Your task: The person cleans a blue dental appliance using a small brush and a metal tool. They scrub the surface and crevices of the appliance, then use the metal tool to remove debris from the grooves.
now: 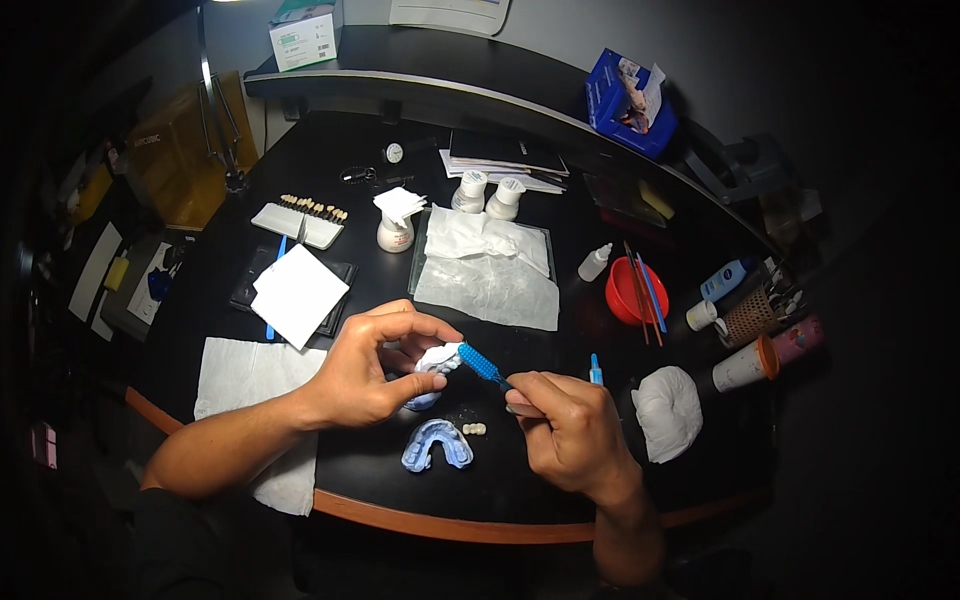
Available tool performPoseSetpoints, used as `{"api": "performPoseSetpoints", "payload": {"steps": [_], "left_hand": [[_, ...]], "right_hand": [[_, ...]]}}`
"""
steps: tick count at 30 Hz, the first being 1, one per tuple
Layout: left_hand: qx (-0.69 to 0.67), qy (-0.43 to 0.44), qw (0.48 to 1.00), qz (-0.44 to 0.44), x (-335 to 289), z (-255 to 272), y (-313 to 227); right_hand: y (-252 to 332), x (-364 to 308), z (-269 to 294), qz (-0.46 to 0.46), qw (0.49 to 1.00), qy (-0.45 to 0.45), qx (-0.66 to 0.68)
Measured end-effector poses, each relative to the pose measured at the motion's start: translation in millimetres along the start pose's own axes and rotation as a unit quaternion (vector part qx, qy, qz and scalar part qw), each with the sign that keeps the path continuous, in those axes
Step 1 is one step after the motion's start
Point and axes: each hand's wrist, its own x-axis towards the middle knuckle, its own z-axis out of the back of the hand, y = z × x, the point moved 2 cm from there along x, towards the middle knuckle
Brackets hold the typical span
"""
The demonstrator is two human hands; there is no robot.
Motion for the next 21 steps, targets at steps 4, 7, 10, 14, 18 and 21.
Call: {"api": "performPoseSetpoints", "payload": {"steps": [4,7,10,14,18,21], "left_hand": [[-0.057,-0.008,0.998,0.036,1.1,-0.3,3.1],[-0.075,0.013,0.994,0.073,2.9,0.9,-0.9],[-0.155,0.026,0.981,0.111,1.9,1.7,3.1],[-0.142,0.044,0.982,0.118,2.9,2.3,-1.7],[-0.134,0.028,0.984,0.113,2.0,0.3,4.3],[-0.122,0.011,0.985,0.122,2.7,1.8,7.0]], "right_hand": [[-2.5,-0.9,2.4,0.004,1.0,-0.007,-0.005],[-3.0,-2.1,9.8,-0.015,1.0,0.01,-0.013],[1.0,-0.3,9.1,-0.012,1.0,0.002,-0.002],[4.6,0.4,2.4,0.017,1.0,-0.015,0.0],[-1.5,-1.4,-0.8,0.021,1.0,0.013,0.011],[-4.2,-3.1,5.2,0.016,0.999,0.026,-0.015]]}}
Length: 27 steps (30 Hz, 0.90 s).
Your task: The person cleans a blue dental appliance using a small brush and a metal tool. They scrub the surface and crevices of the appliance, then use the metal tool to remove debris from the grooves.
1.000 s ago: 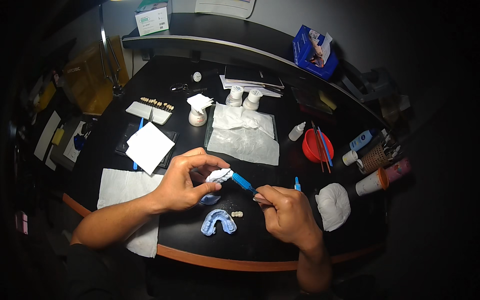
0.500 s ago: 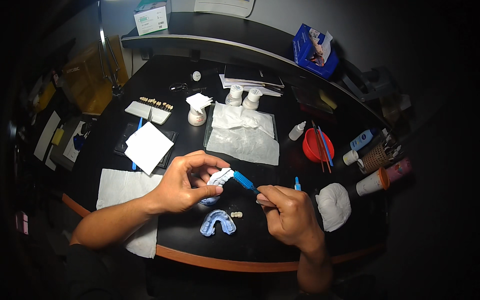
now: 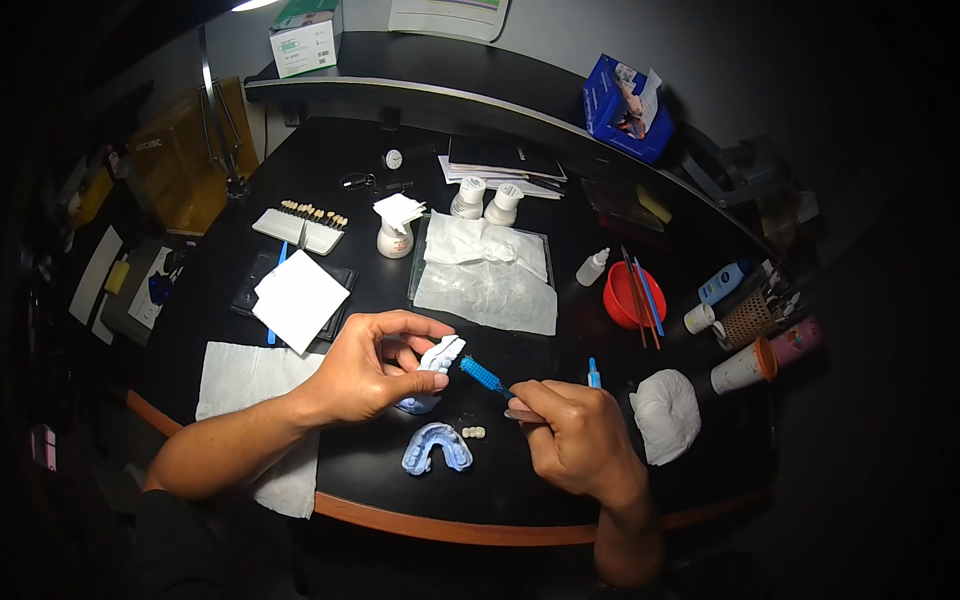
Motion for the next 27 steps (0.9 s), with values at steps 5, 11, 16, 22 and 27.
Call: {"api": "performPoseSetpoints", "payload": {"steps": [5,11,16,22,27], "left_hand": [[0.02,0.004,1.0,-0.003,-2.0,-2.2,-6.1],[-0.026,-0.008,1.0,0.004,0.1,0.5,-2.0],[-0.005,-0.01,1.0,0.013,1.6,1.9,-2.2],[-0.081,-0.002,0.996,0.034,1.7,1.0,-1.2],[-0.079,0.017,0.996,0.041,4.2,1.5,1.4]], "right_hand": [[9.4,3.8,0.5,0.003,0.999,-0.037,0.019],[0.3,0.2,-10.3,0.006,1.0,0.01,-0.017],[6.0,4.5,-5.2,0.005,1.0,-0.025,0.004],[-3.7,6.3,-14.5,-0.017,1.0,0.025,0.004],[-4.5,4.1,0.2,-0.041,0.999,-0.002,-0.014]]}}
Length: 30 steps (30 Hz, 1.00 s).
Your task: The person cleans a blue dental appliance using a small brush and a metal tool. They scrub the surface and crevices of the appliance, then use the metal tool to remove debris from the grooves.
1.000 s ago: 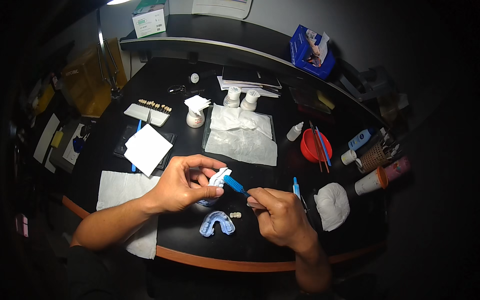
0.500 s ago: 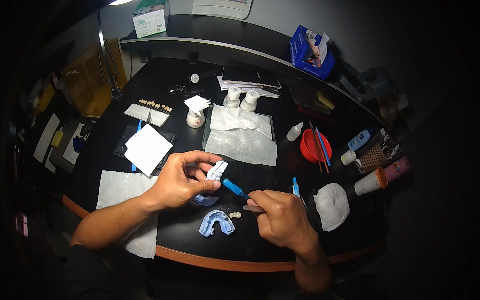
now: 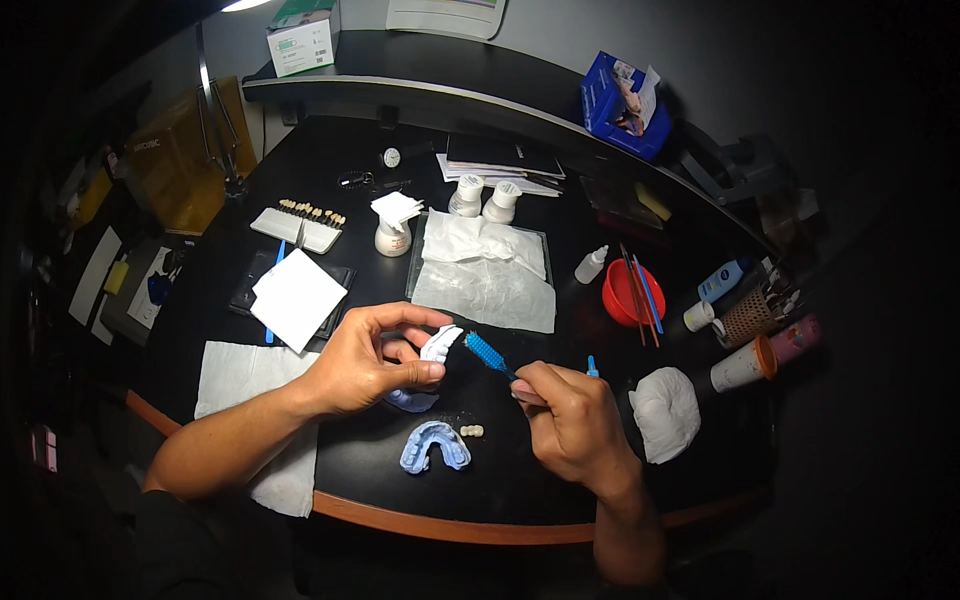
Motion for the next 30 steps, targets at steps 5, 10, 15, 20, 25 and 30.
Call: {"api": "performPoseSetpoints", "payload": {"steps": [5,10,15,20,25,30], "left_hand": [[0.0,0.054,0.998,-0.025,-1.4,-6.8,1.9],[-0.034,0.085,0.995,-0.024,-2.4,-7.3,3.6],[-0.016,0.108,0.994,0.014,-3.0,-12.6,-4.7],[-0.017,0.079,0.997,-0.003,-5.2,-11.3,-8.7],[-0.024,0.049,0.998,-0.023,-4.2,-7.1,-8.3],[0.046,0.015,0.997,-0.064,-5.2,-5.9,-10.7]], "right_hand": [[11.4,0.5,-5.0,0.053,0.997,-0.03,0.039],[10.2,2.3,-10.7,0.059,0.997,-0.005,0.044],[5.0,0.9,-15.5,0.063,0.997,-0.011,0.039],[9.5,2.9,-15.8,0.113,0.992,-0.013,0.048],[2.4,-1.0,-10.9,0.063,0.997,0.031,0.021],[0.5,0.0,-3.9,0.039,0.999,0.021,-0.019]]}}
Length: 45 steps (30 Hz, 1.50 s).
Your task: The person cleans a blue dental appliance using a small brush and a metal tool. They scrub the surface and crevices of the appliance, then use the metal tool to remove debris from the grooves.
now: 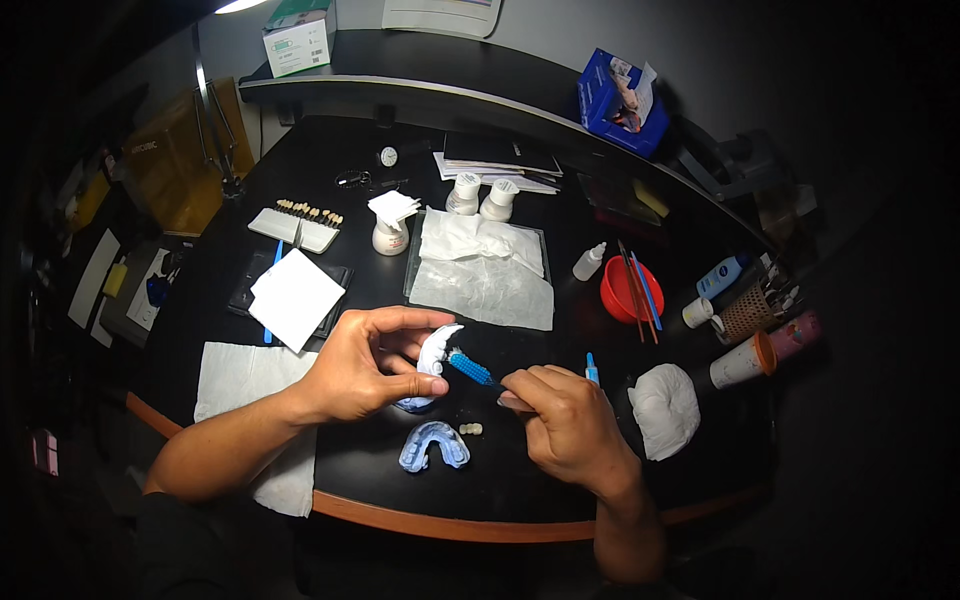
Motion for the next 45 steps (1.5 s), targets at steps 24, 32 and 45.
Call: {"api": "performPoseSetpoints", "payload": {"steps": [24,32,45], "left_hand": [[-0.204,0.095,0.973,-0.042,-4.2,-5.5,3.0],[-0.17,0.123,0.977,-0.03,2.9,1.1,7.9],[0.015,0.044,0.998,-0.048,-1.0,-3.4,4.3]], "right_hand": [[0.1,2.8,-4.1,0.09,0.992,-0.016,0.085],[-2.3,1.1,-0.4,0.057,0.997,-0.029,0.032],[-5.3,-0.3,3.6,0.02,0.997,-0.032,-0.06]]}}
